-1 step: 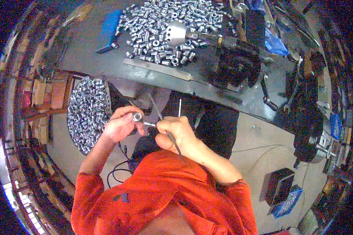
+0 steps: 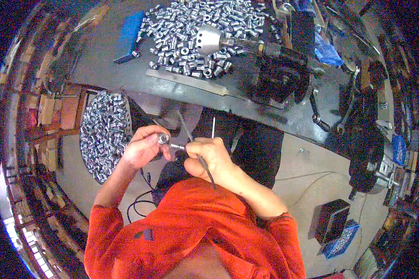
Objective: The person measures small metal components using a caliper on a workbench, picking them one by one from a tray and setting them aside.
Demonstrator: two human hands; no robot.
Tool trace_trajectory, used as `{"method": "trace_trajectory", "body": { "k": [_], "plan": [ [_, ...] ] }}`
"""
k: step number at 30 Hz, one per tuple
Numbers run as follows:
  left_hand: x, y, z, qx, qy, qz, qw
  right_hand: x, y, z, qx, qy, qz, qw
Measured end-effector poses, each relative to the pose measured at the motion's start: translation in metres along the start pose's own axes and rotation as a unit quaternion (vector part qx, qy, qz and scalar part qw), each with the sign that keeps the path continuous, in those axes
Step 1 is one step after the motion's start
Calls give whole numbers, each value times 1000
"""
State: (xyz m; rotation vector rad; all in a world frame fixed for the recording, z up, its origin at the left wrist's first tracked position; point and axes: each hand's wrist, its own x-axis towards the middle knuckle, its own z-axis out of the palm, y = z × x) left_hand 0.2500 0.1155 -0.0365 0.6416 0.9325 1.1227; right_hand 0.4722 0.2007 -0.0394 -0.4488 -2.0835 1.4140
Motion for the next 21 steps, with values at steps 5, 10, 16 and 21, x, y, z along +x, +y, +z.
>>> {"method": "trace_trajectory", "body": {
  "k": [5, 10, 16, 21],
  "plan": [
    [3, 26, 25, 344, 14, 20, 939, 1, 4, 9, -59, 5, 24, 998],
    [10, 28, 31, 518, -26, 141, 843, -2, 10, 11, -3, 11, 54, 998],
    [16, 17, 39, 331, 16, 34, 943, -3, 22, 8, 44, 9, 52, 998],
    [21, 25, -2, 577, 161, 178, 781, -14, 9, -10, 44, 48, 29, 997]
  ]
}}
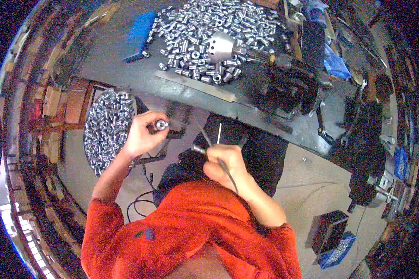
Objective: The person measures small metal components using a caliper on a workbench, picking them one by one from a tray and setting them aside.
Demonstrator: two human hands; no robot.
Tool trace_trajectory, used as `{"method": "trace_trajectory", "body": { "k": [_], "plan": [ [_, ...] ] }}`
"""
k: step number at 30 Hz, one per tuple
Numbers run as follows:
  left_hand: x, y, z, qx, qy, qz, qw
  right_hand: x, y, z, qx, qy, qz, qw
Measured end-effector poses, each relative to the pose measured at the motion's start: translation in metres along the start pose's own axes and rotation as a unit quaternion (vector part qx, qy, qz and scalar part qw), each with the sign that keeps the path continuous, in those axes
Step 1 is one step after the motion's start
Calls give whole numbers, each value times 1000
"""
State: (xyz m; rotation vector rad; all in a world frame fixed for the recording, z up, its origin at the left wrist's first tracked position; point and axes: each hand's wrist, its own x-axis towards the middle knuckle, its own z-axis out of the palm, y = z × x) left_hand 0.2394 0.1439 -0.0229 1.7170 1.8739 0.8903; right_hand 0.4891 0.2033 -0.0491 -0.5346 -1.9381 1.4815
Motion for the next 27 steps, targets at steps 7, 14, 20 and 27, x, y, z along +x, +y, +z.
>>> {"method": "trace_trajectory", "body": {
  "k": [7, 14, 20, 27],
  "plan": [
    [-2, -6, 2, 99, 5, 42, 994, 4, -30, -4, 60, -79, -89, 991],
    [1, 0, 2, 153, -7, 185, 971, 9, -20, 7, 68, -88, -11, 994],
    [7, 1, 23, 159, -33, 227, 960, 27, -5, 22, -11, -71, -65, 995],
    [88, -20, 16, 215, 43, 155, 963, 7, -21, -9, -89, 77, -111, 987]
  ]
}}
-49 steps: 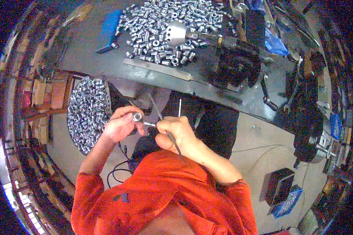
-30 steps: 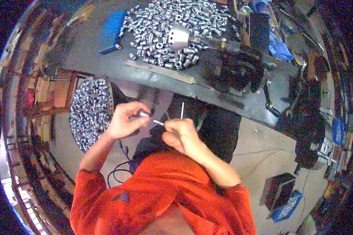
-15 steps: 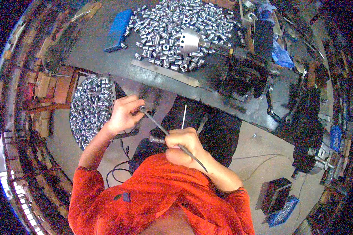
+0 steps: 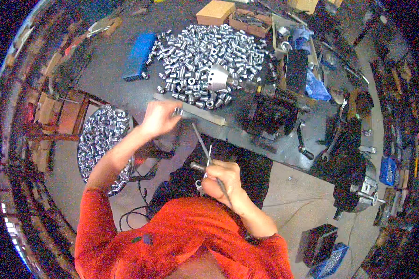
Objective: The person measures small metal components using a caliper on a workbench, picking them one by one from a tray and setting them aside.
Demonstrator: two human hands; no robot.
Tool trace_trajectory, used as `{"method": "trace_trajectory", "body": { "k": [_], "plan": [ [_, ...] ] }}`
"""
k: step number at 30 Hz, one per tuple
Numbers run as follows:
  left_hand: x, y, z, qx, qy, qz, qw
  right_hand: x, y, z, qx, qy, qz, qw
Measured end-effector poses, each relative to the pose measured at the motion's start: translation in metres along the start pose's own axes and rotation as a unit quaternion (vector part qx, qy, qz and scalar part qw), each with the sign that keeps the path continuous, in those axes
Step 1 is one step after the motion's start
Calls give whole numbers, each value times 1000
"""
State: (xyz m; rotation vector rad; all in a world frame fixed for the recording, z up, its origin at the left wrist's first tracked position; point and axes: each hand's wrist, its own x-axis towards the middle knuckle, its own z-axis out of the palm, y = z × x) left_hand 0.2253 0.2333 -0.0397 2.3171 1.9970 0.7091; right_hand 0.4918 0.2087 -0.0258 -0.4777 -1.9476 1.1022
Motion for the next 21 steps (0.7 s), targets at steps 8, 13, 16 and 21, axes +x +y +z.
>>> {"method": "trace_trajectory", "body": {
  "k": [8, 13, 16, 21],
  "plan": [
    [77, -53, -40, -197, 103, -116, 968, -10, -2, 8, -6, 1, 23, 1000],
    [-44, -86, -84, -292, 58, -292, 909, -17, 8, 18, 17, 2, 30, 999],
    [-130, -122, -86, -131, -53, -310, 940, -18, 17, 22, 40, -31, 28, 998],
    [-179, -117, -67, 166, -163, -215, 949, -10, 12, 25, 97, -65, 46, 992]
  ]
}}
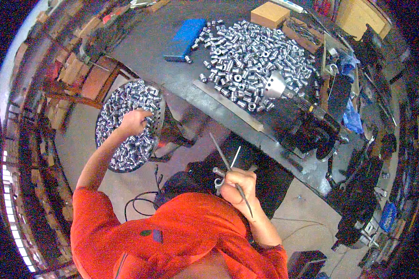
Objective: The person measures small metal components using a caliper on a workbench, picking them one by one from a tray and setting them aside.
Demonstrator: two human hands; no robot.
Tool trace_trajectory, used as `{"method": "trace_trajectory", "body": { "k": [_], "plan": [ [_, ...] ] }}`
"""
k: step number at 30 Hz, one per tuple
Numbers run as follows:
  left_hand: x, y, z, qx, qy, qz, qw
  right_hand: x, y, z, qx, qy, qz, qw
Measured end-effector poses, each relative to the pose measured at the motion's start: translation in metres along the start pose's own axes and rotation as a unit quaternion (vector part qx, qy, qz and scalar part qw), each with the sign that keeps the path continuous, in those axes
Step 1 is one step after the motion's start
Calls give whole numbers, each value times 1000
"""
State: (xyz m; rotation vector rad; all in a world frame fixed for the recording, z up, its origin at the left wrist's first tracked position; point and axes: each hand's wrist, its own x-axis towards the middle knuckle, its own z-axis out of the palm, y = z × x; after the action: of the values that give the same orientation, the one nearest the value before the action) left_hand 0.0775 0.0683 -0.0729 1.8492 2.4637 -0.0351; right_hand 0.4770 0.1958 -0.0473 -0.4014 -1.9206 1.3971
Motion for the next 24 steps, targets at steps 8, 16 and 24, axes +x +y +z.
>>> {"method": "trace_trajectory", "body": {
  "k": [8, 16, 24],
  "plan": [
    [33, 2, -3, 16, -112, 17, 993, -7, 5, 3, -34, 29, -1, 999],
    [35, 35, -33, -64, -38, -17, 997, -16, 10, -3, -15, 17, 44, 999],
    [2, 153, -70, -516, -129, 119, 838, 6, -2, 2, -6, -69, 22, 997]
  ]
}}
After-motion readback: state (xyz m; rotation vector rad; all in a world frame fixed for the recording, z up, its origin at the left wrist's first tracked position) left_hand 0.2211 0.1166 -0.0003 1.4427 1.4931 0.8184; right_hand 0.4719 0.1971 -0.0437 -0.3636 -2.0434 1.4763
